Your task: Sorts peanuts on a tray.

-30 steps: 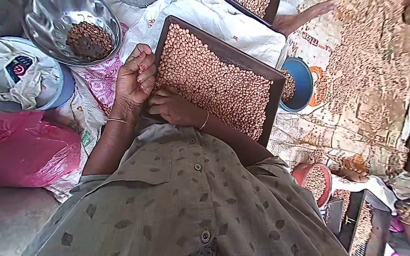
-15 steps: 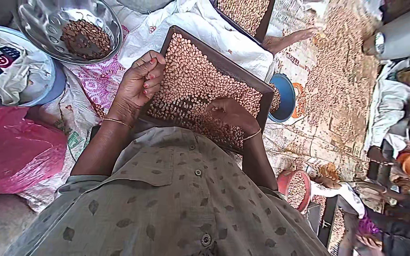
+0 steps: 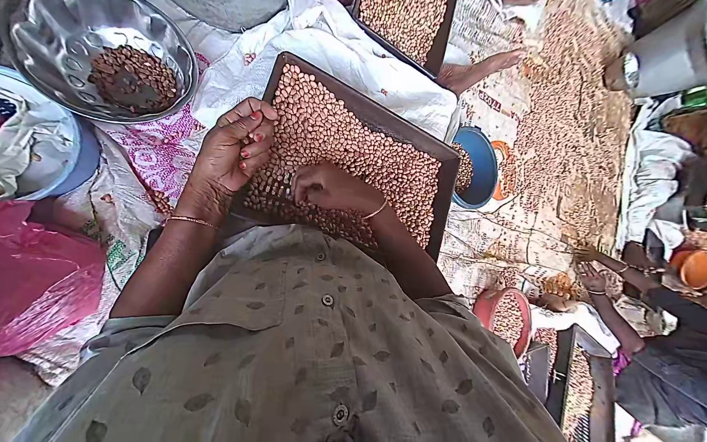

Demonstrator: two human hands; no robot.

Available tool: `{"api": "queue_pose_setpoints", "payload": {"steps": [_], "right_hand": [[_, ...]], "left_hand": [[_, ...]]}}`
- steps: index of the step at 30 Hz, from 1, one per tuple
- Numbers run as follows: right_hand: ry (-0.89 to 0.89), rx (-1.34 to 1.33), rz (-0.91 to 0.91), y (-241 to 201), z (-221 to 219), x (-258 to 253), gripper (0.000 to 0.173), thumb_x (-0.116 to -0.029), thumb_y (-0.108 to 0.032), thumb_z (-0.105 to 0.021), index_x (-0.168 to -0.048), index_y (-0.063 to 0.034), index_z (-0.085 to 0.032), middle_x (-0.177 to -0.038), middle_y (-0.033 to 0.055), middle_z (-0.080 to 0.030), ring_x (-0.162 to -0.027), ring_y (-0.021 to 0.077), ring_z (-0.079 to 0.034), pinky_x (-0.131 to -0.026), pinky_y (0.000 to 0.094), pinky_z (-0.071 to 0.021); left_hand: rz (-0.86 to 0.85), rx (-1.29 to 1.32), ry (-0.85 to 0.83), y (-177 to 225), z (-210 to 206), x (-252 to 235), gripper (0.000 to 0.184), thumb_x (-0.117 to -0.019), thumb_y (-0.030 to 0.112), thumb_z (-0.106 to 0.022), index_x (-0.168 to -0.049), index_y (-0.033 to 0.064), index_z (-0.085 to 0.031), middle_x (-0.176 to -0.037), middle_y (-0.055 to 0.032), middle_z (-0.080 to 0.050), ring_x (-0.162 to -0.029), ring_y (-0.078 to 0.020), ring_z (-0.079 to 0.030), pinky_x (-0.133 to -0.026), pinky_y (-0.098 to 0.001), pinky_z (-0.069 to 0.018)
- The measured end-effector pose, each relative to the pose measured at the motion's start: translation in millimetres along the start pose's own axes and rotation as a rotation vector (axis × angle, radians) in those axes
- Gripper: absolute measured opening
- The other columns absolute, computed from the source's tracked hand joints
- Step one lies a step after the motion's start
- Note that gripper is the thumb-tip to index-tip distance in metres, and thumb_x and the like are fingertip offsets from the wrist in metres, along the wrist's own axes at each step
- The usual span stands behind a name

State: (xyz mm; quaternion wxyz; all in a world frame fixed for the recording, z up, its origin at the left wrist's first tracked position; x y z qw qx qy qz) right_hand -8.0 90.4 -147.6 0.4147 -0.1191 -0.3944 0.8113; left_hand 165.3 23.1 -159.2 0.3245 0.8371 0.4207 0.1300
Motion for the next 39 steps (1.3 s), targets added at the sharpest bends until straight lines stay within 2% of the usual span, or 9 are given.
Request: {"api": "queue_pose_setpoints", "payload": {"steps": [3,6,9,15,29,32,34,36,39], "right_hand": [[0.396,0.119,-0.141,24,47,12,0.017,-0.0918,0.003,-0.057,-0.097,0.0028,-0.073,-0.108,0.0169,-0.072,-0.096,0.0244,-0.071,-0.084,0.0395,-0.059],[0.587,0.271,-0.33,35,62,11,0.021,-0.0951,-0.002,-0.058,-0.108,-0.0021,-0.073,-0.11,0.0156,-0.072,-0.09,0.026,-0.071,-0.081,0.0429,-0.0584],[0.601,0.396,-0.398,52,45,3,0.024,-0.0947,-0.005,-0.064,-0.116,-0.0044,-0.074,-0.115,0.0182,-0.069,-0.098,0.031,-0.07,-0.084,0.0458,-0.0587],[0.677,0.524,-0.368,59,30,1,0.024,-0.0956,-0.007,-0.062,-0.116,-0.0063,-0.075,-0.117,0.0172,-0.069,-0.102,0.0313,-0.07,-0.082,0.0444,-0.0599],[0.63,0.603,-0.319,58,28,1,0.02,-0.0996,-0.013,-0.058,-0.105,-0.0017,-0.073,-0.123,0.0177,-0.07,-0.102,0.0329,-0.072,-0.075,0.0465,-0.06],[0.722,0.466,-0.288,52,40,7,0.017,-0.0987,-0.009,-0.058,-0.099,0.0011,-0.072,-0.113,0.0173,-0.071,-0.091,0.0291,-0.072,-0.074,0.0436,-0.0592],[0.826,0.241,-0.137,27,52,14,0.015,-0.0981,-0.005,-0.061,-0.1,0.0037,-0.073,-0.11,0.0188,-0.071,-0.091,0.0221,-0.072,-0.078,0.0328,-0.0609],[0.785,0.055,-0.021,-4,52,21,0.017,-0.0983,-0.002,-0.062,-0.109,0.0071,-0.073,-0.116,0.0211,-0.07,-0.1,0.0204,-0.071,-0.086,0.0297,-0.0606],[0.65,0.094,-0.08,-16,44,39,0.018,-0.0979,-0.004,-0.062,-0.11,0.0057,-0.072,-0.103,0.0168,-0.073,-0.084,0.0166,-0.07,-0.077,0.0292,-0.059]], "left_hand": [[-0.008,0.023,-0.009,0,1,-1,0.031,-0.1061,0.008,-0.03,-0.1,0.0144,-0.06,-0.07,0.0075,-0.051,-0.046,0.0015,-0.038,-0.039,-0.0108,-0.0303],[0.003,0.008,-0.011,-1,-1,-3,0.03,-0.1044,0.007,-0.032,-0.097,0.0147,-0.06,-0.072,0.0062,-0.052,-0.046,0.0012,-0.039,-0.039,-0.0109,-0.0308],[0.031,-0.066,0.012,-1,-3,-2,0.03,-0.1034,0.007,-0.034,-0.097,0.0151,-0.063,-0.074,0.0066,-0.055,-0.044,0.0024,-0.039,-0.038,-0.0102,-0.0311],[0.046,-0.094,0.021,-2,-3,-2,0.031,-0.1056,0.009,-0.033,-0.099,0.0144,-0.063,-0.075,0.0064,-0.056,-0.045,0.0022,-0.039,-0.038,-0.0104,-0.0315],[0.119,-0.21,0.003,-5,-10,-2,0.039,-0.1119,0.021,-0.026,-0.112,0.014,-0.065,-0.073,0.0094,-0.055,-0.046,0.003,-0.039,-0.039,-0.0099,-0.0312],[0.2,-0.292,0.011,-11,-9,-3,0.043,-0.1126,0.03,-0.024,-0.126,0.0135,-0.061,-0.077,0.0083,-0.056,-0.045,0.0025,-0.037,-0.038,-0.0106,-0.0297],[0.269,-0.367,-0.021,-16,-10,-5,0.046,-0.1125,0.037,-0.021,-0.132,0.015,-0.057,-0.083,0.0072,-0.06,-0.043,0.0026,-0.035,-0.037,-0.0105,-0.0288],[0.359,-0.419,-0.067,-21,-12,-4,0.048,-0.1122,0.042,-0.02,-0.13,0.018,-0.057,-0.085,0.0077,-0.062,-0.044,0.0028,-0.035,-0.038,-0.0105,-0.0283],[0.426,-0.383,-0.214,-19,-15,-2,0.048,-0.1122,0.037,-0.02,-0.117,0.0159,-0.063,-0.078,0.0085,-0.06,-0.045,0.0047,-0.036,-0.038,-0.0092,-0.0278]]}}
Point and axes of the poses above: each hand's wrist, its own x-axis away from the middle knuckle, its own z-axis out of the back of the hand, y = z × x, the point moved 4 cm from there along -x, towards the middle knuckle
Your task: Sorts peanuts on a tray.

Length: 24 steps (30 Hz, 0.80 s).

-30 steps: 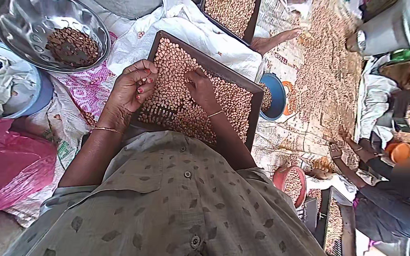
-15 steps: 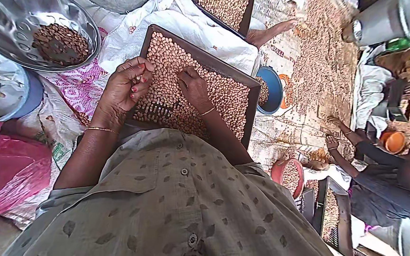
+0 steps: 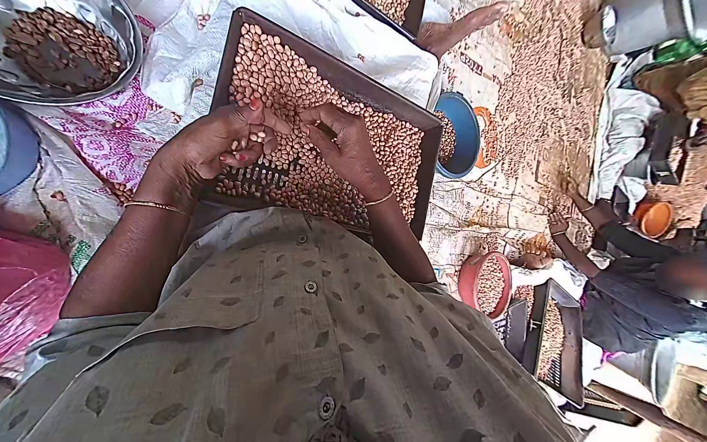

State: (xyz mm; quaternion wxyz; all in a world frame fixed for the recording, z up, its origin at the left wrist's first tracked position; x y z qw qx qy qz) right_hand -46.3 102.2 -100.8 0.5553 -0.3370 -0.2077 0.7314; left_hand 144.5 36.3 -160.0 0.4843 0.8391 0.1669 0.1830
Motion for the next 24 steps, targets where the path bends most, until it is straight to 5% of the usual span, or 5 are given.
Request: {"api": "queue_pose_setpoints", "payload": {"steps": [2,5,12,16,24], "right_hand": [[-0.17,0.107,-0.123,11,4,22,0.015,-0.0973,-0.007,-0.063,-0.103,0.0016,-0.073,-0.094,0.0133,-0.073,-0.077,0.0185,-0.069,-0.073,0.0345,-0.0583],[-0.422,0.299,-0.262,28,-2,59,0.017,-0.0943,-0.008,-0.067,-0.107,0.0009,-0.074,-0.106,0.0196,-0.072,-0.097,0.0347,-0.071,-0.087,0.053,-0.0572],[-0.267,0.336,-0.217,39,-1,66,0.016,-0.0963,-0.005,-0.061,-0.1,0.0024,-0.074,-0.098,0.0193,-0.074,-0.088,0.034,-0.073,-0.081,0.0511,-0.0586],[-0.082,-0.037,-0.055,-1,-2,22,0.017,-0.0989,-0.002,-0.062,-0.109,0.0058,-0.073,-0.097,0.0153,-0.073,-0.081,0.0157,-0.071,-0.077,0.0294,-0.0604],[-0.016,0.179,-0.027,33,-46,-41,0.018,-0.0925,0.002,-0.064,-0.107,0.003,-0.075,-0.107,0.0204,-0.072,-0.096,0.0298,-0.071,-0.087,0.0405,-0.0585]], "left_hand": [[-0.042,0.029,-0.064,1,2,0,0.042,-0.1105,0.033,-0.028,-0.104,0.0165,-0.066,-0.067,0.0102,-0.052,-0.043,0.0051,-0.035,-0.037,-0.0094,-0.0275],[-0.1,0.128,-0.025,4,4,2,0.032,-0.109,0.025,-0.036,-0.095,0.0171,-0.064,-0.065,0.01,-0.05,-0.042,0.0045,-0.037,-0.037,-0.0091,-0.0309],[-0.027,0.025,0.248,3,2,-1,0.046,-0.1131,0.031,-0.021,-0.108,0.0158,-0.063,-0.072,0.0091,-0.056,-0.042,0.0038,-0.034,-0.037,-0.0099,-0.0275],[0.065,-0.068,0.232,-3,-1,-4,0.053,-0.1122,0.045,-0.018,-0.121,0.0155,-0.061,-0.078,0.0081,-0.06,-0.045,0.0029,-0.036,-0.039,-0.0114,-0.0292],[-0.253,0.351,0.166,7,12,10,0.047,-0.1125,0.028,-0.02,-0.104,0.0134,-0.064,-0.07,0.0083,-0.054,-0.046,0.0033,-0.041,-0.039,-0.0092,-0.033]]}}
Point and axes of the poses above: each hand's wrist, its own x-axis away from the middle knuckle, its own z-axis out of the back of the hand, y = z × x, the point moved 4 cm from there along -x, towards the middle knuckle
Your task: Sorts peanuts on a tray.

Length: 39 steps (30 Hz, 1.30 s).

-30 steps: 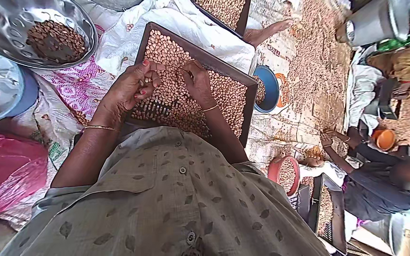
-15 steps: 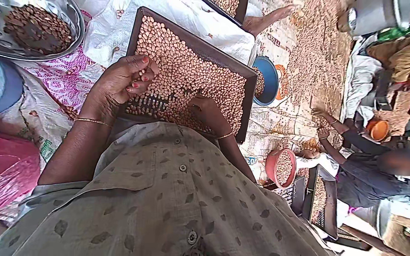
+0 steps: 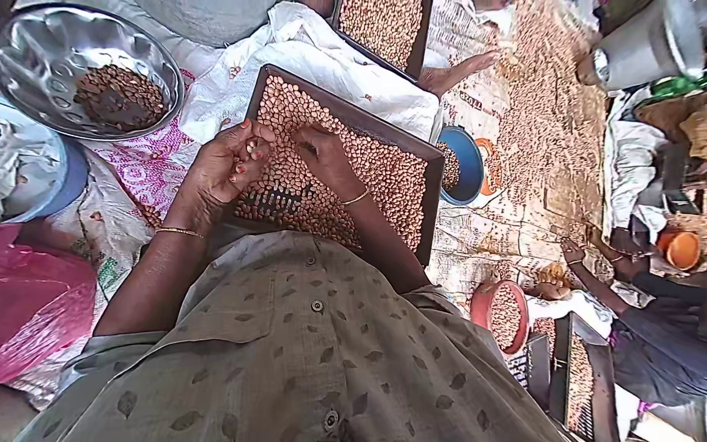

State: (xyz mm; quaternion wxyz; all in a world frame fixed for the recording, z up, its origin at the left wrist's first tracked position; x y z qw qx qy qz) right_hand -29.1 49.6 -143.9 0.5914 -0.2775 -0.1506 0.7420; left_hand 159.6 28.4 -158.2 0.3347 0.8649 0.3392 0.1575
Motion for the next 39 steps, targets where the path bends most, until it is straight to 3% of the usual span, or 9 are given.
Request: {"api": "queue_pose_setpoints", "payload": {"steps": [10,17,22,24,26,28,33,37,39], "right_hand": [[0.015,0.262,0.009,7,-25,8,0.016,-0.0976,-0.011,-0.063,-0.104,-0.0014,-0.074,-0.108,0.0191,-0.07,-0.101,0.035,-0.07,-0.081,0.0461,-0.0595],[0.231,-0.328,0.013,-22,29,2,0.017,-0.0966,-0.001,-0.064,-0.11,0.007,-0.072,-0.1,0.0157,-0.073,-0.082,0.0138,-0.07,-0.078,0.0277,-0.0604],[0.235,-0.36,0.102,-41,31,-11,0.016,-0.0977,0.0,-0.061,-0.108,0.0094,-0.07,-0.097,0.018,-0.072,-0.083,0.0182,-0.072,-0.077,0.0321,-0.0618],[0.019,-0.244,0.171,-41,3,-5,0.014,-0.0947,-0.004,-0.067,-0.104,0.0048,-0.074,-0.103,0.0163,-0.074,-0.096,0.0234,-0.072,-0.09,0.0403,-0.0592],[-0.293,0.002,0.251,-39,-31,13,0.019,-0.0924,-0.013,-0.072,-0.11,-0.0076,-0.078,-0.124,0.0114,-0.071,-0.127,0.0293,-0.06,-0.112,0.0527,-0.0411],[-0.363,0.155,0.274,-22,-44,31,0.021,-0.0914,-0.018,-0.073,-0.111,-0.0143,-0.078,-0.132,0.0096,-0.067,-0.139,0.034,-0.05,-0.119,0.0598,-0.0301],[-0.161,0.306,-0.037,42,22,58,0.012,-0.0915,-0.007,-0.069,-0.101,-0.0051,-0.076,-0.115,0.0153,-0.072,-0.119,0.0375,-0.062,-0.101,0.0544,-0.0492],[-0.434,0.117,-0.34,49,79,86,0.017,-0.0943,-0.006,-0.066,-0.108,-0.0022,-0.074,-0.103,0.0188,-0.073,-0.094,0.0348,-0.071,-0.085,0.0583,-0.0549],[-0.482,-0.071,-0.302,29,90,91,0.016,-0.0948,-0.009,-0.066,-0.107,-0.0046,-0.075,-0.096,0.013,-0.073,-0.079,0.0234,-0.067,-0.073,0.0455,-0.0547]], "left_hand": [[-0.103,0.201,-0.014,2,7,0,0.044,-0.1126,0.027,-0.02,-0.106,0.0126,-0.062,-0.072,0.0074,-0.053,-0.049,0.0022,-0.044,-0.042,-0.0093,-0.0363],[0.087,-0.318,0.21,-8,-9,-2,0.054,-0.1128,0.04,-0.014,-0.125,0.0141,-0.06,-0.076,0.0077,-0.06,-0.044,0.0018,-0.036,-0.038,-0.0121,-0.0282],[-0.042,-0.042,0.036,-1,0,-2,0.053,-0.1127,0.034,-0.013,-0.106,0.0146,-0.062,-0.075,0.0071,-0.056,-0.048,0.0026,-0.042,-0.041,-0.0101,-0.0329],[-0.134,0.171,-0.021,2,9,-1,0.042,-0.1124,0.029,-0.022,-0.095,0.0165,-0.058,-0.074,0.0077,-0.053,-0.048,0.0032,-0.042,-0.04,-0.0089,-0.0331],[-0.188,0.367,-0.04,5,15,1,0.04,-0.1119,0.024,-0.025,-0.087,0.0169,-0.056,-0.075,0.0063,-0.054,-0.047,0.0023,-0.043,-0.039,-0.0092,-0.0351],[-0.226,0.481,-0.043,6,17,3,0.044,-0.1115,0.024,-0.022,-0.081,0.0169,-0.053,-0.072,0.0047,-0.055,-0.048,0.0,-0.046,-0.04,-0.0112,-0.037],[-0.246,0.524,-0.032,6,18,2,0.049,-0.1117,0.027,-0.019,-0.077,0.0156,-0.052,-0.072,0.0029,-0.054,-0.049,-0.0023,-0.046,-0.041,-0.0123,-0.0363],[-0.235,0.488,-0.023,7,13,-1,0.053,-0.113,0.031,-0.018,-0.077,0.016,-0.052,-0.066,0.0045,-0.052,-0.046,-0.0014,-0.045,-0.04,-0.0123,-0.0365],[-0.227,0.454,-0.033,6,14,-2,0.052,-0.1133,0.032,-0.018,-0.078,0.0164,-0.053,-0.066,0.0054,-0.051,-0.046,-0.001,-0.044,-0.039,-0.0123,-0.0364]]}}
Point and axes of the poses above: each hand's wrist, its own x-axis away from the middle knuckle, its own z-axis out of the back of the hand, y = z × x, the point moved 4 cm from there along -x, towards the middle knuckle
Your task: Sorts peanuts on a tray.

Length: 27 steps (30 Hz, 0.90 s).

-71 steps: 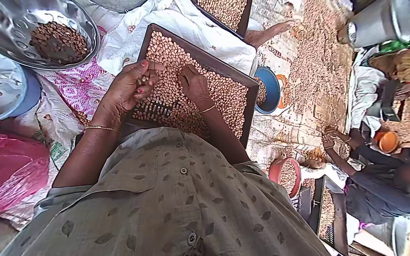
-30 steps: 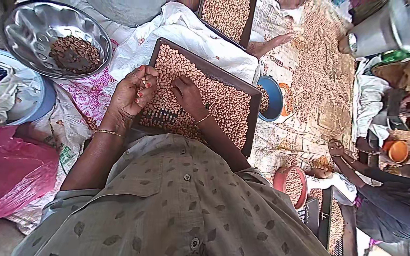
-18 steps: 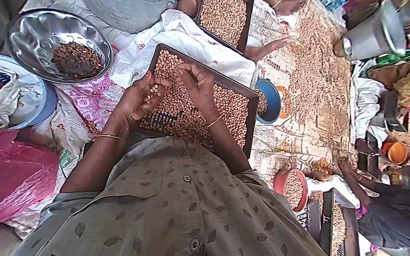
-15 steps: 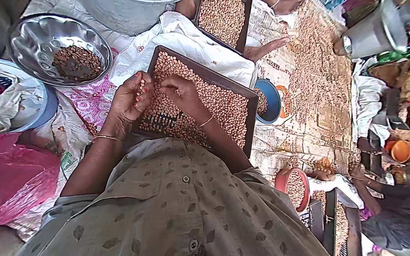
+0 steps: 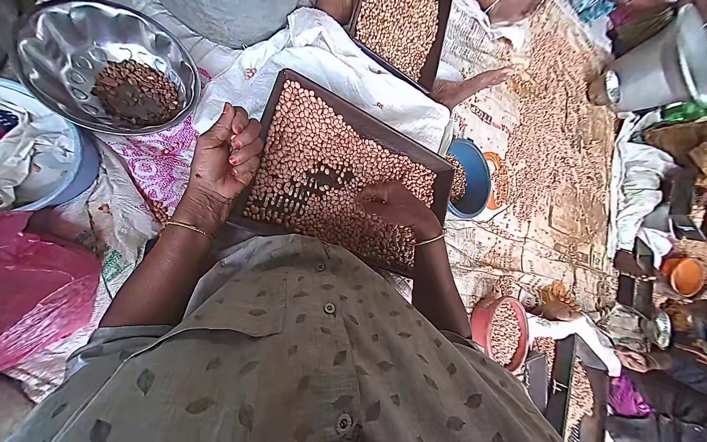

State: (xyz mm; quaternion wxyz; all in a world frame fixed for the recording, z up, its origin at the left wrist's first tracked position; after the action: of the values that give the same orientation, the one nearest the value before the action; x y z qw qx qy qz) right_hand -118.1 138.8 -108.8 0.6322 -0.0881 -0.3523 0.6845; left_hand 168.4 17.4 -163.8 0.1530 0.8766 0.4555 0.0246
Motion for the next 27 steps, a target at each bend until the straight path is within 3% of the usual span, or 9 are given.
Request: {"api": "queue_pose_setpoints", "payload": {"steps": [2,6,10,13,17,20,21,24,27], "right_hand": [[0.062,-0.031,0.112,-18,-1,-15,0.015,-0.0955,-0.007,-0.064,-0.104,-0.0037,-0.076,-0.104,0.0106,-0.072,-0.09,0.0181,-0.068,-0.082,0.0373,-0.0564],[0.264,0.041,0.21,-41,-16,-78,0.019,-0.0976,-0.004,-0.059,-0.107,-0.0001,-0.075,-0.11,0.016,-0.072,-0.102,0.0257,-0.07,-0.093,0.0432,-0.0564],[0.358,0.222,0.177,-45,-52,-117,0.022,-0.0948,-0.004,-0.065,-0.116,-0.0016,-0.073,-0.115,0.0203,-0.067,-0.098,0.0327,-0.07,-0.085,0.0468,-0.0588],[0.518,0.282,0.226,-39,-67,-119,0.017,-0.0958,-0.006,-0.066,-0.11,-0.0014,-0.074,-0.113,0.0203,-0.068,-0.098,0.0327,-0.071,-0.081,0.0448,-0.0609],[0.502,0.28,0.232,-35,-66,-116,0.016,-0.0969,-0.004,-0.063,-0.109,-0.0003,-0.074,-0.115,0.0195,-0.069,-0.101,0.0318,-0.071,-0.083,0.0446,-0.0606],[0.555,0.297,0.208,-34,-61,-114,0.018,-0.0978,-0.003,-0.058,-0.107,0.0004,-0.073,-0.113,0.0193,-0.072,-0.094,0.0326,-0.074,-0.076,0.047,-0.0609],[0.587,0.228,0.187,-35,-54,-111,0.02,-0.098,-0.004,-0.058,-0.109,0.0012,-0.073,-0.111,0.019,-0.073,-0.091,0.0314,-0.074,-0.075,0.0464,-0.0604],[0.606,-0.259,0.287,-56,-29,-95,0.019,-0.0992,-0.002,-0.06,-0.114,0.0061,-0.069,-0.096,0.0136,-0.072,-0.072,0.0137,-0.069,-0.066,0.029,-0.0608],[0.505,-0.45,0.413,-85,-23,-82,0.025,-0.0995,0.002,-0.057,-0.121,0.0117,-0.064,-0.101,0.0164,-0.072,-0.079,0.0141,-0.072,-0.073,0.0299,-0.063]], "left_hand": [[-0.006,-0.025,0.013,0,0,0,0.052,-0.1134,0.032,-0.017,-0.079,0.0169,-0.053,-0.066,0.006,-0.051,-0.045,-0.0004,-0.043,-0.039,-0.0118,-0.036],[-0.025,-0.033,0.034,0,-1,2,0.049,-0.1134,0.03,-0.019,-0.081,0.0163,-0.054,-0.068,0.0054,-0.052,-0.046,-0.0001,-0.044,-0.04,-0.0112,-0.0366],[-0.023,-0.082,0.039,0,-1,4,0.046,-0.1132,0.028,-0.019,-0.083,0.0173,-0.053,-0.07,0.0057,-0.051,-0.046,0.0006,-0.042,-0.04,-0.0106,-0.0346],[-0.016,-0.095,0.05,1,-2,3,0.045,-0.1132,0.027,-0.019,-0.084,0.0171,-0.052,-0.07,0.0057,-0.051,-0.045,0.0006,-0.041,-0.039,-0.0105,-0.0335],[-0.004,-0.112,0.038,0,-3,2,0.044,-0.1131,0.026,-0.019,-0.085,0.0177,-0.052,-0.071,0.0059,-0.052,-0.045,0.001,-0.041,-0.039,-0.0101,-0.0334],[0.025,-0.241,0.044,-2,-4,3,0.045,-0.113,0.028,-0.018,-0.091,0.0162,-0.055,-0.071,0.0066,-0.05,-0.046,0.0011,-0.04,-0.039,-0.0105,-0.0322],[0.054,-0.337,0.053,-3,-5,3,0.047,-0.1129,0.03,-0.016,-0.098,0.0149,-0.058,-0.071,0.007,-0.051,-0.046,0.0012,-0.04,-0.039,-0.0105,-0.0323],[0.18,-0.613,0.095,-13,-8,3,0.057,-0.1125,0.038,-0.012,-0.124,0.0126,-0.061,-0.078,0.0067,-0.056,-0.047,0.0014,-0.04,-0.039,-0.0108,-0.032],[0.289,-0.71,0.132,-22,-11,2,0.052,-0.1126,0.04,-0.016,-0.118,0.0157,-0.061,-0.08,0.0074,-0.06,-0.044,0.0032,-0.035,-0.038,-0.0108,-0.0291]]}}
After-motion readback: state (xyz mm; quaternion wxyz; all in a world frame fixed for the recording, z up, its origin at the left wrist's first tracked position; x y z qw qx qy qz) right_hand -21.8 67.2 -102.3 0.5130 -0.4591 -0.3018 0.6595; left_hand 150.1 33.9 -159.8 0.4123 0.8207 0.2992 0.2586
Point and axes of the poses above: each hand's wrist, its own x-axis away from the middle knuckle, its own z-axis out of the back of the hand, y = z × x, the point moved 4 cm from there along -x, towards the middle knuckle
